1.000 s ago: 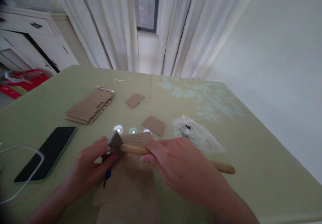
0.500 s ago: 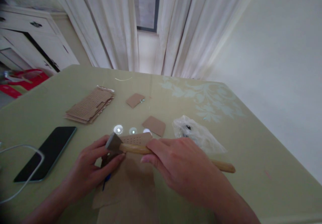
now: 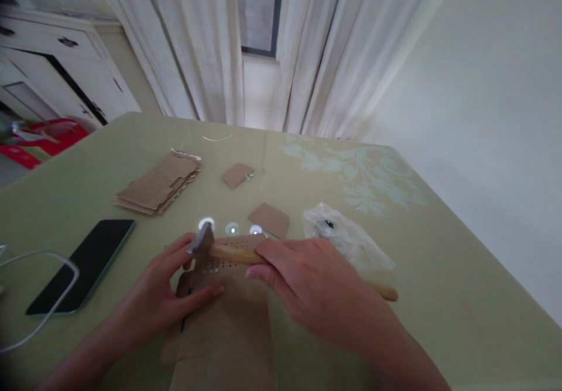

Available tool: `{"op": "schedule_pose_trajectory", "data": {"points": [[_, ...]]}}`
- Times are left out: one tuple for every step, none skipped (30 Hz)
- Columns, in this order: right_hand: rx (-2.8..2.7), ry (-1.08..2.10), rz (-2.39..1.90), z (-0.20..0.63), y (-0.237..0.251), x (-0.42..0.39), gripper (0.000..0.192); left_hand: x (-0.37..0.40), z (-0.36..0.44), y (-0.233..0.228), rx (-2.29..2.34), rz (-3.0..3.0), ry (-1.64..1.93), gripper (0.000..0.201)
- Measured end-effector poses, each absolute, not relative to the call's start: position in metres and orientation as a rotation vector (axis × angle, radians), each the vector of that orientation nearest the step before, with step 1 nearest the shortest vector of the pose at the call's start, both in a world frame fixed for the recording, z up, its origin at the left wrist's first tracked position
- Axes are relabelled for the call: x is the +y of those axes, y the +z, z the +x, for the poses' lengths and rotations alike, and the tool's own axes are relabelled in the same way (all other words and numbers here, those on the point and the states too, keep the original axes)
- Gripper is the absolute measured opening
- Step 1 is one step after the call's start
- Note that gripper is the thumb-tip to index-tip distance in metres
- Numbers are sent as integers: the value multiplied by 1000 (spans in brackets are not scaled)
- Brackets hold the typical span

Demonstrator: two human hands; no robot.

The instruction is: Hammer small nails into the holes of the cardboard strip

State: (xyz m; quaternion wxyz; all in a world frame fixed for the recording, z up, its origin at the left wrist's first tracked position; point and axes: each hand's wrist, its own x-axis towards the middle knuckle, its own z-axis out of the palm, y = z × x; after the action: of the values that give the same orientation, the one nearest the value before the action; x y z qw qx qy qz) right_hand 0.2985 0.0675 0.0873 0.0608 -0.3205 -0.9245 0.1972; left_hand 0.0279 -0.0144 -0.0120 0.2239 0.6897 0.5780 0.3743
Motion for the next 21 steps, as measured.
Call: {"op": "schedule_pose_trajectory", "data": {"points": [[-2822,599,-969,298,87,67,27,-14,28,-12,1590,1903,1035,48],[-2861,588,-972,298,86,67,27,-14,28,-12,1582,1902,1036,48],[-2901,567,-972,297,85,67,27,-14,29,-12,1574,1900,1036,48],[-2933,542,-969,297,84,67,26,-14,29,-13,1570,1895,1039,48],[-2948,518,-963,298,84,66,25,-14,30,-13,1568,1892,1040,48],[-2948,502,-960,298,84,66,24,-14,30,-13,1566,1892,1041,47],[-2938,491,-959,299,84,66,23,-14,29,-12,1563,1897,1044,47],[-2926,481,-958,300,84,67,23,-14,27,-11,1557,1902,1051,47],[-2921,469,-963,301,85,67,24,-13,24,-10,1552,1904,1065,47],[-2921,452,-974,302,85,68,24,-12,18,-9,1559,1900,1088,47],[-2930,437,-988,303,84,69,24,-11,10,-7,1589,1893,1116,46],[-2942,425,-1001,303,84,70,24,-9,0,-6,1647,1878,1141,43],[-2955,415,-1014,303,83,71,24,-8,-11,-5,1748,1869,1162,38],[-2966,411,-1027,302,82,71,24,-7,-23,-4,1879,1862,1138,35],[-2975,412,-1037,302,81,72,25,-6,-35,-5,2026,1848,1068,33],[-2982,422,-1041,301,80,72,25,-5,-47,-6,2161,1821,932,32],[-2987,439,-1046,301,81,72,25,-5,-57,-8,2256,1784,747,32],[-2988,457,-1046,301,81,73,25,-5,-64,-10,2302,1749,568,34],[-2986,477,-1046,300,82,73,26,-5,-70,-13,2315,1718,413,37],[-2982,495,-1046,300,83,73,27,-5,-73,-16,2307,1695,287,39],[-2979,508,-1047,300,84,73,27,-6,-74,-18,2296,1680,197,41]]}}
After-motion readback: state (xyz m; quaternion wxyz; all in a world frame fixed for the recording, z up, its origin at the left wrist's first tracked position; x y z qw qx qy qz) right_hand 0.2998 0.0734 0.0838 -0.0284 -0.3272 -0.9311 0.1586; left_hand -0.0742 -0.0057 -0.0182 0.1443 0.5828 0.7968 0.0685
